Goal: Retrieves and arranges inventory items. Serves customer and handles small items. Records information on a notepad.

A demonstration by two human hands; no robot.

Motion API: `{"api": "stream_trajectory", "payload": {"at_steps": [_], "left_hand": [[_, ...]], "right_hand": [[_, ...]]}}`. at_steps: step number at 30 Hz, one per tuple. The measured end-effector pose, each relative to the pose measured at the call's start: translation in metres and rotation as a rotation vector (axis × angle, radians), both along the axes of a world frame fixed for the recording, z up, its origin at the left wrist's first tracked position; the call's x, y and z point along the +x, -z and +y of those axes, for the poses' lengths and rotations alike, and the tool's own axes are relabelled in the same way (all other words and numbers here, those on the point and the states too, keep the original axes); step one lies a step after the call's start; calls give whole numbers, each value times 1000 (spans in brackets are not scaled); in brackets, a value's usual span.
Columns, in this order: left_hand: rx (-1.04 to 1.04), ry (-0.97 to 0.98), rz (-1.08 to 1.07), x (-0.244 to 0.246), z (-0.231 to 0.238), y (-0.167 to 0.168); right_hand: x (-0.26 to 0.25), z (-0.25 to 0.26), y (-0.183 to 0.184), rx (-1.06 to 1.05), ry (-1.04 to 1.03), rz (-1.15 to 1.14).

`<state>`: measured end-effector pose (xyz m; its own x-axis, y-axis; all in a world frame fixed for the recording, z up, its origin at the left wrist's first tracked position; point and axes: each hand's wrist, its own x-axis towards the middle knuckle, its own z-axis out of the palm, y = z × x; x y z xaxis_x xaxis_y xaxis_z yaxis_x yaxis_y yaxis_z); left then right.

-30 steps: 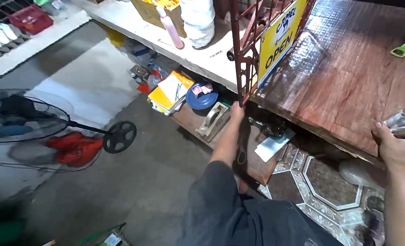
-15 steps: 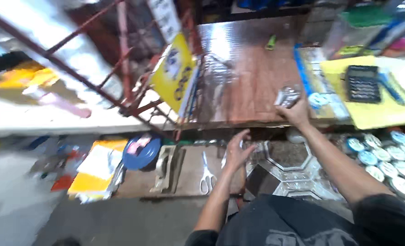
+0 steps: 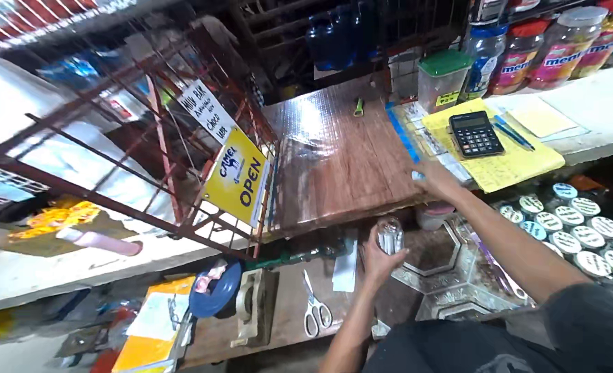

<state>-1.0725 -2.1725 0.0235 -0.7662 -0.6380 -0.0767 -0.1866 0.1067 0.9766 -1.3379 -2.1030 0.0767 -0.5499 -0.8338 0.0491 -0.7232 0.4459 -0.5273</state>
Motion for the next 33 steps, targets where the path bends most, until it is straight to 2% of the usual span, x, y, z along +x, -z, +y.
{"api": "stream_trajectory", "payload": {"at_steps": [3, 6, 9, 14, 19, 24, 28, 33], "left_hand": [[25, 50, 6, 0, 7, 2], [29, 157, -75, 5, 20, 3], [40, 243, -209, 4, 38, 11], [78, 326, -293, -3, 73, 32], [60, 418, -412, -15, 105, 39], [146, 465, -453, -26, 129, 50], [153, 442, -509, -36, 150, 50], [92, 413, -471, -41, 164, 60]], "right_hand": [[54, 29, -8, -110, -345, -354], [85, 57, 7, -158, -516, -473], [86, 84, 18, -143, -540, -515], [79, 120, 52, -25, -572, -605], [56, 155, 84, 40, -725, -680], [39, 177, 94, 48, -797, -677], [31, 189, 95, 137, -746, -645], [33, 196, 87, 385, -578, -556]]}}
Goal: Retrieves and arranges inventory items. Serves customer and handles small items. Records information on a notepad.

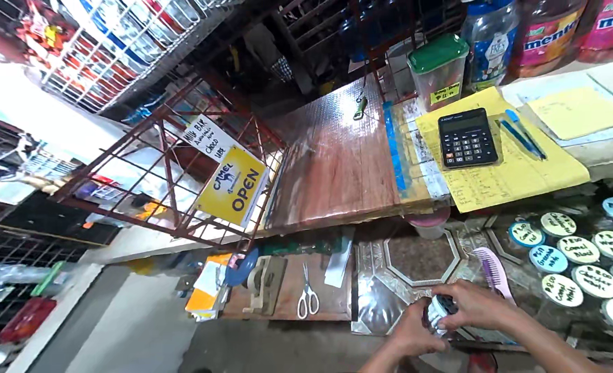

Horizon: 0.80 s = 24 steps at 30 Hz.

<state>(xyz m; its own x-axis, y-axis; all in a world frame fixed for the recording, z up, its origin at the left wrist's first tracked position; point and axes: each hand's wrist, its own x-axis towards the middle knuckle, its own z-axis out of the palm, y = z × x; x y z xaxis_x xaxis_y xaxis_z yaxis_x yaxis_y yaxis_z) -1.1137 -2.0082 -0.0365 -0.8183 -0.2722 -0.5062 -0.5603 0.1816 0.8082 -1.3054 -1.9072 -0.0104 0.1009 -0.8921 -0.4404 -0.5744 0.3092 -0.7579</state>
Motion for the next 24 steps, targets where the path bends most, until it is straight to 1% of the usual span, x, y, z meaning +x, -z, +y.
{"api": "stream_trajectory", "payload": {"at_steps": [2, 4, 6, 8, 10, 13, 17, 19, 21, 24], "left_hand": [[14, -10, 39, 1, 4, 6], [-21, -12, 22, -3, 5, 5], [-63, 39, -26, -7, 4, 2], [-52, 104, -52, -10, 4, 2], [10, 147, -56, -11, 5, 5], [113, 179, -46, -9, 7, 12], [248, 239, -32, -8, 3, 12], [306, 260, -35, -9, 3, 12], [312, 282, -31, -11, 5, 10], [270, 300, -37, -14, 9, 11]], "right_hand": [[1, 4, -1, 104, 14, 55], [1, 10, 2, 126, 44, 67], [-3, 17, 11, 54, 60, 4], [-10, 25, 19, -58, 20, -99], [-16, 32, 24, -132, -50, -155], [-20, 40, 25, -155, -134, -218], [-22, 51, 23, -260, -136, -295], [-22, 55, 20, -279, -134, -313], [-23, 57, 18, -242, -146, -302], [-23, 56, 20, -131, -132, -268]]}}
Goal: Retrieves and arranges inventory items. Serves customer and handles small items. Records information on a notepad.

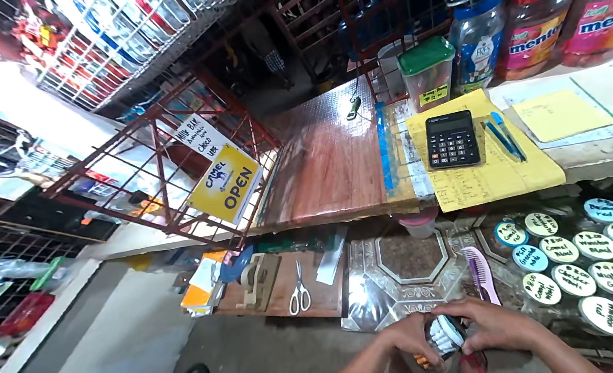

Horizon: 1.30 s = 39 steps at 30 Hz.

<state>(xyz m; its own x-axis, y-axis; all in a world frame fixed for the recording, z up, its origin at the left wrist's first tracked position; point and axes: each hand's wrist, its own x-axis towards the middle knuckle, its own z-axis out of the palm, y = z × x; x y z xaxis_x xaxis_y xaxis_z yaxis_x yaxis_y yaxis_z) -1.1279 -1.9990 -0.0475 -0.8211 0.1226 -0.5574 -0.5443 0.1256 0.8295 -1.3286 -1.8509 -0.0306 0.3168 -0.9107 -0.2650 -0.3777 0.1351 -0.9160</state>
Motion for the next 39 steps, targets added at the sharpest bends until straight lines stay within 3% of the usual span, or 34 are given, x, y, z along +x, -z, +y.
{"api": "stream_trajectory", "payload": {"at_steps": [6, 9, 18, 27, 31, 34, 39], "left_hand": [[-159, -30, -3, -3, 6, 0], [-152, -54, -34, -5, 4, -3], [61, -18, -47, 7, -2, 2], [-235, -21, -75, 8, 14, -2], [-240, -179, -56, 7, 19, -5], [-164, -178, -62, 4, 15, -10], [165, -82, -92, 11, 5, -10]], "right_hand": [[7, 0, 8, 225, 113, 78], [12, -1, 14, 153, 180, 78], [9, 3, 8, -124, 26, -41], [13, 1, 8, 147, 86, 38], [29, 0, 10, 164, 264, 171], [31, -1, 10, 73, 289, 162], [14, 7, 1, -163, 56, -38]]}}
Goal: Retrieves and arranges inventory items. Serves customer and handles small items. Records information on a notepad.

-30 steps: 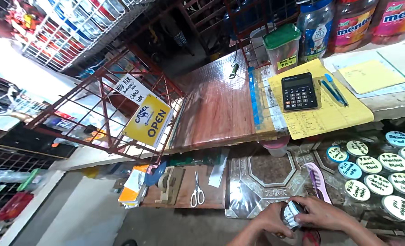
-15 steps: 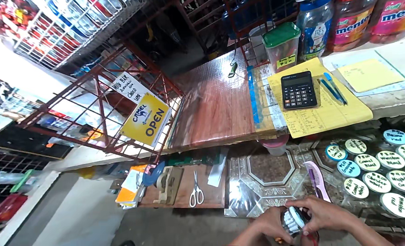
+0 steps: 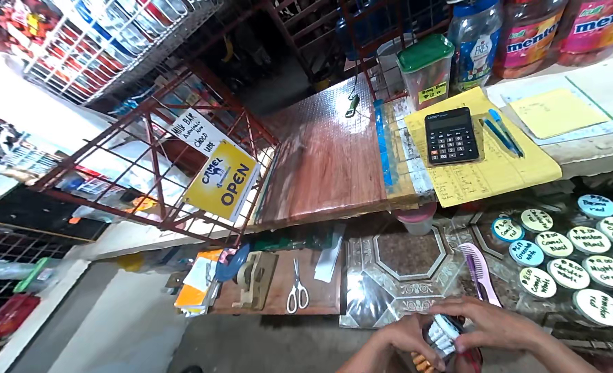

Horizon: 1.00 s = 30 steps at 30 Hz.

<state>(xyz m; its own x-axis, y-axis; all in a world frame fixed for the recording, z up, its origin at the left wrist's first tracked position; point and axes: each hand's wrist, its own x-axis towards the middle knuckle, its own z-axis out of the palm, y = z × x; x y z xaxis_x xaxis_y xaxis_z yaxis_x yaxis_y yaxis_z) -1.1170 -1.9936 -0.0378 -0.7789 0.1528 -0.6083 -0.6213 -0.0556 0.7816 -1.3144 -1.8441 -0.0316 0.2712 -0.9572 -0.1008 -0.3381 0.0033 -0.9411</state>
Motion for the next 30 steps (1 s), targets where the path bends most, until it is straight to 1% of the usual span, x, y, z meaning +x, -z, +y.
{"api": "stream_trajectory", "payload": {"at_steps": [3, 4, 5, 10, 13, 15, 18, 20, 21, 23, 25, 26, 28, 30], "left_hand": [[257, -18, 20, 9, -1, 7], [291, -29, 31, 10, 0, 8], [279, -40, 36, 9, 1, 8], [-64, 27, 9, 2, 5, -3], [-195, 20, 27, 4, 10, 0], [-289, -39, 58, 2, 12, -2], [-357, -109, 30, -6, 12, -15], [-258, -121, 36, -10, 9, -22], [-159, -137, 57, -9, 7, -25], [142, -163, 111, -4, 6, -26], [523, -166, 221, 8, 7, -16], [666, -148, 272, 14, 8, -11], [780, -155, 346, 24, 9, -6], [771, -120, 346, 23, 7, -4]], "right_hand": [[-4, 0, -7, -93, -91, -76], [-5, 0, -10, -84, -92, -81], [-5, -1, -12, -58, -82, -77], [-4, -3, -8, 101, -51, -43], [-1, -2, -4, 169, -12, -30], [8, -3, -5, 251, 101, 55], [27, -10, -13, 316, 291, 294], [31, -10, -16, 209, 366, 346], [30, -8, -17, 124, 367, 321], [25, -3, -17, -108, 323, 227], [23, 0, -17, -327, 258, 151], [24, 0, -20, -409, 237, 127], [29, -1, -26, -514, 208, 124], [32, -1, -25, -566, 207, 183]]}}
